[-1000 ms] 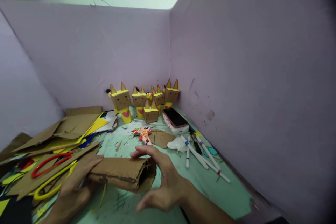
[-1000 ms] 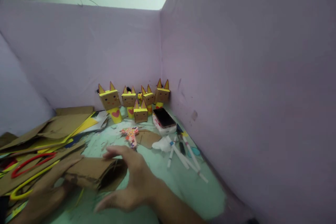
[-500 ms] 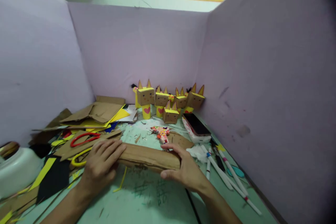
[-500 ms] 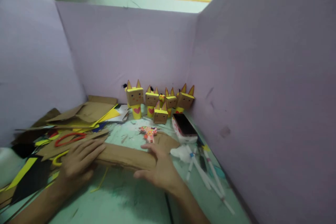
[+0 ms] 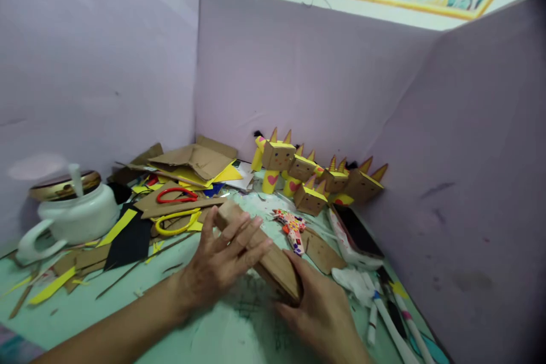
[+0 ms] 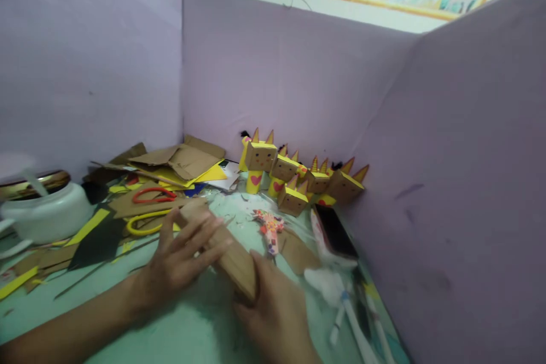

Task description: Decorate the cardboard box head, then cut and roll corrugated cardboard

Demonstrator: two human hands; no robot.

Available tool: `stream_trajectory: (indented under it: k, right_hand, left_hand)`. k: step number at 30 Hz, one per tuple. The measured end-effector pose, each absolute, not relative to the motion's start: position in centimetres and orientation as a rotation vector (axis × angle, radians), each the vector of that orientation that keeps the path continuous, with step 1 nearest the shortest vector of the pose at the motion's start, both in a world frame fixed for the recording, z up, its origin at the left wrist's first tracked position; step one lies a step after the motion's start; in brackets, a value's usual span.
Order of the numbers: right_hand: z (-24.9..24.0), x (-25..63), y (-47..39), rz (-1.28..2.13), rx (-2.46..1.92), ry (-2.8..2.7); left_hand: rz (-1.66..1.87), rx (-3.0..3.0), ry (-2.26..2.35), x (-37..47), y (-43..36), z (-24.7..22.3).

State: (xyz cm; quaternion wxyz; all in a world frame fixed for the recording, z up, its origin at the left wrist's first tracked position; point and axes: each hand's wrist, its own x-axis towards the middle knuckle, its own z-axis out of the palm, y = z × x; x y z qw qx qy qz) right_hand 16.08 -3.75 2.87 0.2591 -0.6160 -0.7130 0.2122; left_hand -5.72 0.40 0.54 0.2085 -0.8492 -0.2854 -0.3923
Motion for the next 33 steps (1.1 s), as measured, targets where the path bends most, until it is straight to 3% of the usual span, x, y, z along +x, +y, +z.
stream_trajectory:
  k: [3, 7, 11, 15, 18, 21, 26, 33]
  right_hand:
    - [3.2, 16.5, -3.6, 0.852, -1.571, -1.717]
    - [2.5, 16.4, -3.4, 1.131, -1.397, -1.588]
    - [0.7, 15.5, -2.7, 1.281, -1.117, -1.568]
    - [-1.2, 14.8, -2.0, 1.258, -0.840, -1.609]
    - [-2.5, 14.9, -2.1, 1.143, -0.864, -1.609]
    - [-2.8, 14.8, -2.9, 1.298, -0.936, -1.519]
    - [-1.2, 13.7, -4.4, 1.541, -0.877, -1.266]
    - [-1.6, 12.5, -4.7, 1.426, -0.899, -1.108]
  left_hand:
    - [-1.514, -2.295, -1.110, -5.1, 0.0, 0.9]
    - [-2.424, -2.556, -1.653, -3.6, 0.3, 2.0]
    - [-2.940, -2.843, -1.727, -0.8, 0.3, 4.1]
    - [-2.936, -2.538, -2.022, 1.5, -0.1, 5.4]
    - [-2.974, -2.363, -2.217, 2.2, 0.0, 4.9]
    - [-3.059, -2.222, -2.312, 2.3, 0.2, 3.9]
    - [-3.021, -2.180, -2.365, 2.4, 0.3, 3.5]
    - [-2.986, -2.244, -2.365, 2.5, 0.4, 3.0]
